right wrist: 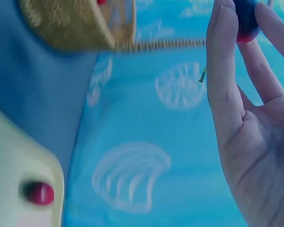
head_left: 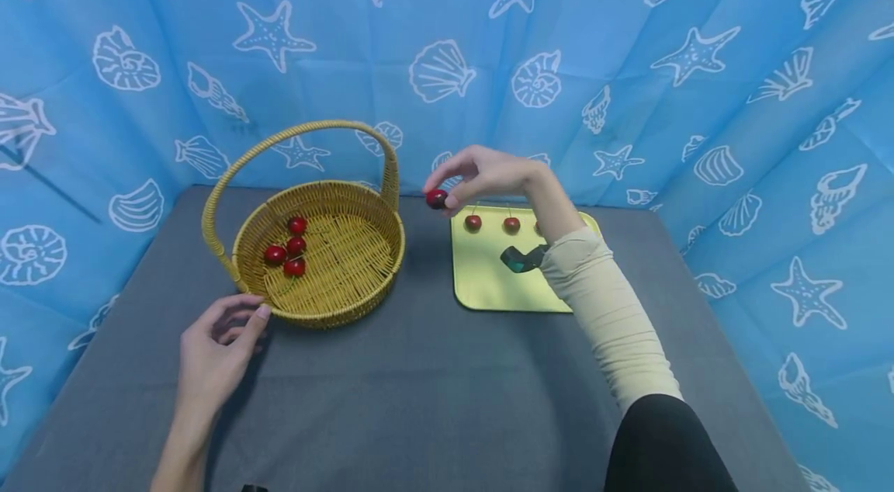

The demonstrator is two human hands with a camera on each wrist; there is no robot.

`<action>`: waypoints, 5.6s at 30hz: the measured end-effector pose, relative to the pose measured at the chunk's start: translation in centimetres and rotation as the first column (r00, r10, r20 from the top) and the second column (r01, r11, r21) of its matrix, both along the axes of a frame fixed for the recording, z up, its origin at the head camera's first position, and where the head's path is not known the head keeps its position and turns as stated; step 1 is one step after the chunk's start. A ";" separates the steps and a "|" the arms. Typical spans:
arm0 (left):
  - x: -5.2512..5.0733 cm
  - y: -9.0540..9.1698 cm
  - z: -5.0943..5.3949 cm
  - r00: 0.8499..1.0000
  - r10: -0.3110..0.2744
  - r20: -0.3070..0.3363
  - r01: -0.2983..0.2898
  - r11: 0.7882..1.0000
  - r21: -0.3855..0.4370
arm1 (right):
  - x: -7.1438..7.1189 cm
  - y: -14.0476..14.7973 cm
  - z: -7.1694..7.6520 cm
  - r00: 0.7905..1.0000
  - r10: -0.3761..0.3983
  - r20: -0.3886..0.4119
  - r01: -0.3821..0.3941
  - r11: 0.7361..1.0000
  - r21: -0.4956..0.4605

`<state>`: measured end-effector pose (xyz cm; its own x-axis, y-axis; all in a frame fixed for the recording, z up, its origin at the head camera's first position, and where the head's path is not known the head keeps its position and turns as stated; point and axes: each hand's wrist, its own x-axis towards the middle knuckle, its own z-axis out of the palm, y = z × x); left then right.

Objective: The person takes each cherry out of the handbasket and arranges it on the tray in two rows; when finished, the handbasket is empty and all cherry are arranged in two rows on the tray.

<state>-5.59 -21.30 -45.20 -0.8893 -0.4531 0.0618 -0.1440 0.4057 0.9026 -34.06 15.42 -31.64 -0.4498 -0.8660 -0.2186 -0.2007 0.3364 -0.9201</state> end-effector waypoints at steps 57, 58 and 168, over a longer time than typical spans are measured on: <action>0.2 0.0 0.0 0.999 -0.012 0.042 0.013 0.999 -0.032 | 1.9 23.1 -11.9 0.741 -0.557 -0.374 0.654 0.726 0.215; 0.2 0.0 0.0 0.999 -0.016 0.041 0.017 0.999 -0.031 | 1.9 23.1 -12.1 0.740 -0.549 -0.388 0.651 0.729 0.210; 0.1 0.2 0.0 0.999 -0.010 0.045 0.011 1.000 -0.021 | 3.4 -15.5 -3.8 0.916 -0.081 -0.393 0.039 0.993 -0.112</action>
<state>-5.47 -21.15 -45.18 -0.8961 -0.4428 0.0308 -0.1802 0.4263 0.8864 -30.61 -0.07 -35.43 -0.5334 -0.8426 0.0742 -0.5381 0.2704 -0.7983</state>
